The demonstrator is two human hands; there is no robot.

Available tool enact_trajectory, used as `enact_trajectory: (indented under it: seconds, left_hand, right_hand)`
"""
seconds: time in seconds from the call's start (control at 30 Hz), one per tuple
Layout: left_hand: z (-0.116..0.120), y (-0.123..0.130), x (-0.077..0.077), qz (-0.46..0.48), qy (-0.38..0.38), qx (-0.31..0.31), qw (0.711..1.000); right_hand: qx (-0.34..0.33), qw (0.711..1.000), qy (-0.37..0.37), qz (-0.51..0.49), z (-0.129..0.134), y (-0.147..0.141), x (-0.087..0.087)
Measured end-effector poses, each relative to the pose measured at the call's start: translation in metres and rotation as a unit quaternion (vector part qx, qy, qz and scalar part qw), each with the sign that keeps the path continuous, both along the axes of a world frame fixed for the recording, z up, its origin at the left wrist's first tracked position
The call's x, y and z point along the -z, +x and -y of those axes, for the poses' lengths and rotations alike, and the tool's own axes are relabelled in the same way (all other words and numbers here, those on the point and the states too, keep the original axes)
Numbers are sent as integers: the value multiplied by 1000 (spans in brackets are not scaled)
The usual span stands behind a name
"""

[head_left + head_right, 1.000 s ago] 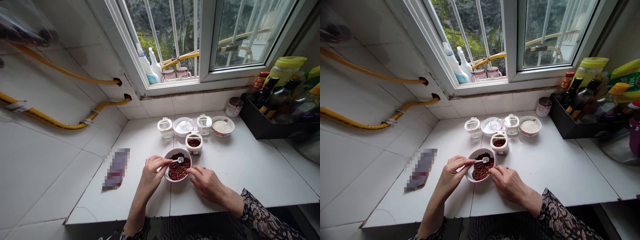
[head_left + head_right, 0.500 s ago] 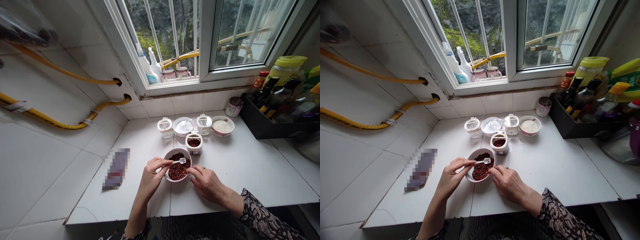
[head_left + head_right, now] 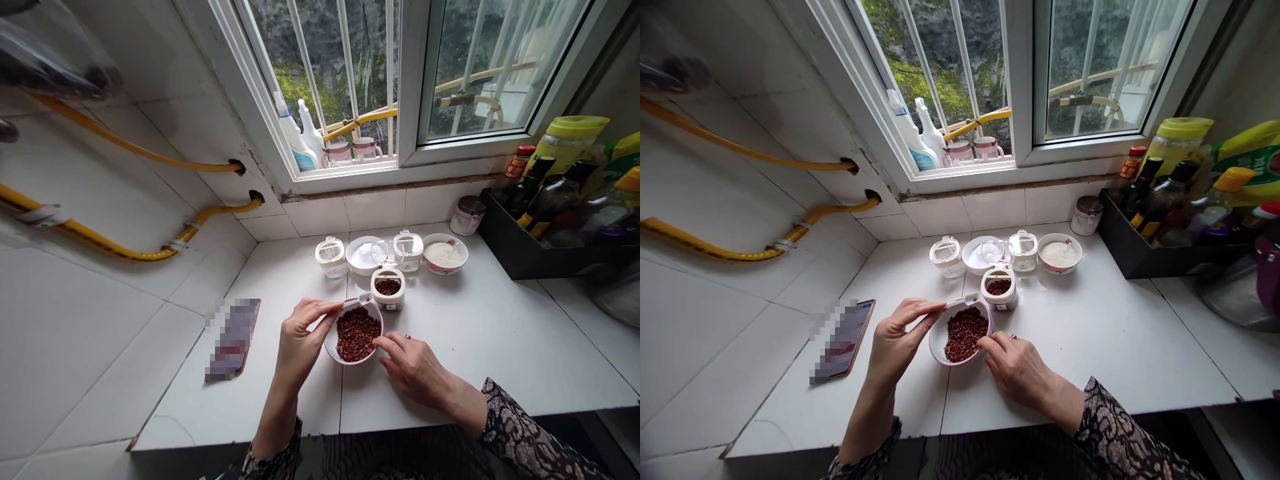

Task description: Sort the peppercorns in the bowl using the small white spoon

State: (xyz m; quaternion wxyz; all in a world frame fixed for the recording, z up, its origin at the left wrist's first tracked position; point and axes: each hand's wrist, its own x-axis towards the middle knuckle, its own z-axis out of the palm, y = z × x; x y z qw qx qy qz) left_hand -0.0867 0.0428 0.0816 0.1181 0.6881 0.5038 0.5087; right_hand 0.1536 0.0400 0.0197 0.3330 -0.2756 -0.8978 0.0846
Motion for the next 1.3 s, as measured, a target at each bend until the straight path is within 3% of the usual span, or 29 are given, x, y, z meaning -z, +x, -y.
enact_trajectory:
  seconds: [0.1, 0.2, 0.33, 0.47, 0.57, 0.67, 0.8, 1.0, 1.3]
  left_hand:
    - [-13, 16, -9, -93, 88, -10, 992]
    - [-23, 31, -9, -205, 164, -10, 965]
    - [-24, 39, -5, -266, 198, -4, 944]
    - [-12, 22, -6, -208, 151, -20, 966]
    - [-2, -1, -3, -170, 68, -31, 983]
    - [5, -17, 5, -176, -17, -5, 984]
    - [8, -15, 18, -177, -87, 33, 980]
    - [5, -2, 24, -146, -110, 44, 982]
    - [11, -16, 21, -18, -144, 23, 989]
  right_hand:
    - [1, 1000, 1, -1, 0, 0, 0]
    - [4, 1000, 1, 4, 0, 0, 1]
    - [1, 1000, -11, 8, 1, -1, 2]
    - [2, 1000, -16, 10, 1, 0, 2]
    - [1, 1000, -14, 15, 1, 1, 1]
    - [-2, 1000, -10, 11, 1, 1, 1]
    - [-5, 1000, -7, 1, 1, 0, 1]
    - [-4, 1000, -7, 1, 0, 0, 2]
    - [-2, 1000, -10, 6, 0, 0, 2]
